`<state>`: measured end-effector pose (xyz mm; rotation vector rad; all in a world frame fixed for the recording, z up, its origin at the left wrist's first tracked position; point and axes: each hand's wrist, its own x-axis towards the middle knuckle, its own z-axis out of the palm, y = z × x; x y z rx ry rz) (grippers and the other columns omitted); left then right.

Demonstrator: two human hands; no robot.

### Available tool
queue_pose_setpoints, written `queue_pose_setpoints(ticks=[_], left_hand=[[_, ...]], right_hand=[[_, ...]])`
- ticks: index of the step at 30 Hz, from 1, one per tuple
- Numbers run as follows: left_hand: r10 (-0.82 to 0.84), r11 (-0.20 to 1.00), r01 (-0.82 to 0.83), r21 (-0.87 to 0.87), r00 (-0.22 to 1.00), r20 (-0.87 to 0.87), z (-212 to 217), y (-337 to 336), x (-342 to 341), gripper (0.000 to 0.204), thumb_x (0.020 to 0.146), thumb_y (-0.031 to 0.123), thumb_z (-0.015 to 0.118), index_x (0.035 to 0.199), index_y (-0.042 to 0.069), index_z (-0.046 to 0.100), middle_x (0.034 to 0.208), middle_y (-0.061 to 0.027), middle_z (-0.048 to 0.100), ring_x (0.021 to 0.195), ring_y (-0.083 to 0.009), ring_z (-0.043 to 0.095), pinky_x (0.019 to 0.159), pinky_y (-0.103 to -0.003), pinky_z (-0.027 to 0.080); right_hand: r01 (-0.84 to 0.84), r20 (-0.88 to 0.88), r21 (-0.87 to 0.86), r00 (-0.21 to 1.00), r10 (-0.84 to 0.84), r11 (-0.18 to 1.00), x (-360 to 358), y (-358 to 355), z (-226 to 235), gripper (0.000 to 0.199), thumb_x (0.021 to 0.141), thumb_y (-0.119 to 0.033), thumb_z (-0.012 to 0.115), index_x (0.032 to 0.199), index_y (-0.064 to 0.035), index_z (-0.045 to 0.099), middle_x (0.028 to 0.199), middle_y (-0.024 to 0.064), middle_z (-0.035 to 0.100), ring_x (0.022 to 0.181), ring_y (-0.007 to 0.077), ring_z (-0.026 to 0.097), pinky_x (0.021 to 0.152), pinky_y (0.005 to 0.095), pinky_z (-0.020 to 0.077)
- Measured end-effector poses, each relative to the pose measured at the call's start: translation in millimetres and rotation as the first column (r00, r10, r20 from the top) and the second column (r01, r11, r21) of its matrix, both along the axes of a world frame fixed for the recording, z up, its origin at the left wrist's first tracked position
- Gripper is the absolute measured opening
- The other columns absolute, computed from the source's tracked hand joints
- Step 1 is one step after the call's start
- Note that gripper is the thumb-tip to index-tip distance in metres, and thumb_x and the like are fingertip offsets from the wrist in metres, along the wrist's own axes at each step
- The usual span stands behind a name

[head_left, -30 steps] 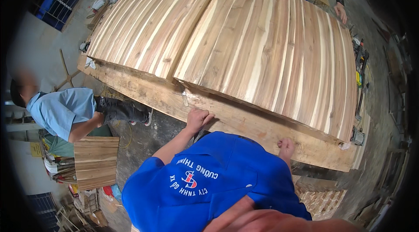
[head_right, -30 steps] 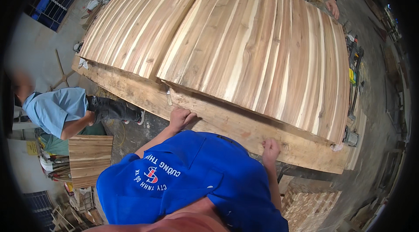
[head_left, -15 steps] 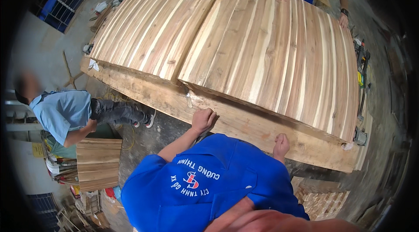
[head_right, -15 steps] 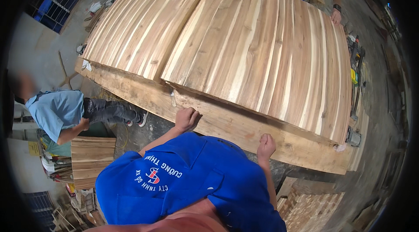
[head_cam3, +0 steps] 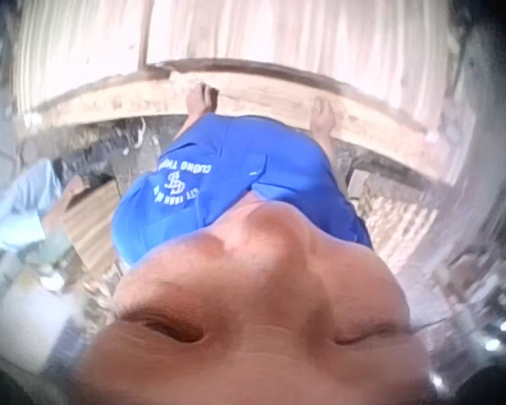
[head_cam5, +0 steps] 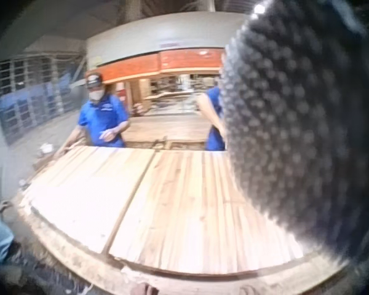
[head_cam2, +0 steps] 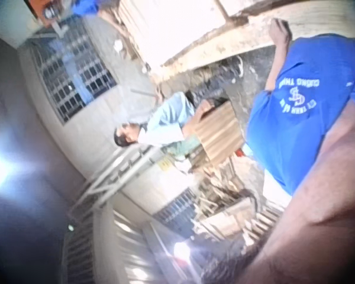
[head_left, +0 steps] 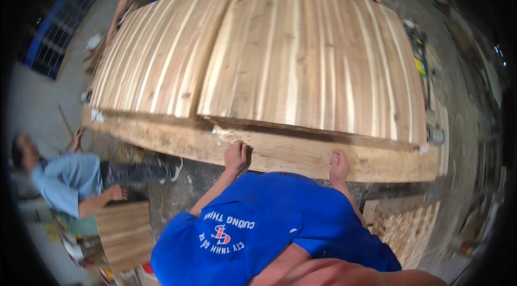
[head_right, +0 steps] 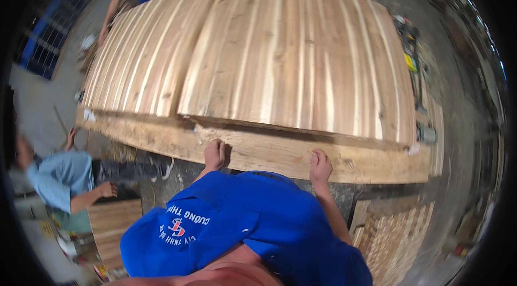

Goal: The person aligns and positions large wooden panels on a workbench, then wipes the surface with a cloth. They flip the panel to inspect the underside and continue wiping. The person also handles smaller wooden pieces and places them on the panel.

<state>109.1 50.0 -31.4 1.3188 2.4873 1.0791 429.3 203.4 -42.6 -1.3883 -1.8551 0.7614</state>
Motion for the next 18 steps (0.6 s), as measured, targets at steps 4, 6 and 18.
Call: queue_pose_setpoints(ticks=[4, 6, 18], left_hand=[[-0.132, 0.991, 0.132, 0.001, 0.986, -0.100, -3.2, -2.9, -6.0, 0.020, 0.087, 0.023, 0.058, 0.075, 0.007, 0.057, 0.064, -0.0147, 0.057, 0.064, -0.0364, 0.054, 0.061, -0.045, 0.040], [-0.199, 0.979, 0.203, 0.019, 0.973, -0.118, -4.9, -1.5, -7.5, 0.023, 0.087, 0.023, 0.058, 0.070, 0.007, 0.056, 0.062, -0.0138, 0.055, 0.062, -0.0354, 0.053, 0.059, -0.044, 0.039], [-0.312, 0.870, 0.289, 0.400, 0.950, -0.008, 86.2, 81.9, -0.2, 0.008, 0.085, 0.009, 0.059, 0.088, 0.002, 0.056, 0.078, -0.0109, 0.056, 0.067, -0.0295, 0.054, 0.066, -0.040, 0.044]], right_hand=[[-0.129, 0.106, 0.078, 0.987, 0.120, 0.989, 1.9, 3.2, 9.2, 0.021, 0.089, -0.021, 0.051, 0.081, -0.0053, 0.061, 0.076, 0.0121, 0.062, 0.074, 0.0318, 0.059, 0.068, 0.0400, 0.0444], [-0.166, 0.088, 0.071, 0.983, 0.160, 0.983, 3.3, 2.8, 14.8, 0.021, 0.088, -0.021, 0.051, 0.080, -0.0051, 0.062, 0.077, 0.0117, 0.063, 0.074, 0.0316, 0.059, 0.069, 0.0400, 0.0444], [-0.082, 0.158, 0.131, 0.986, 0.061, 0.988, 5.6, 1.0, 25.2, 0.021, 0.087, -0.025, 0.053, 0.080, -0.0075, 0.064, 0.077, 0.0098, 0.064, 0.074, 0.0293, 0.060, 0.070, 0.0396, 0.0460]])
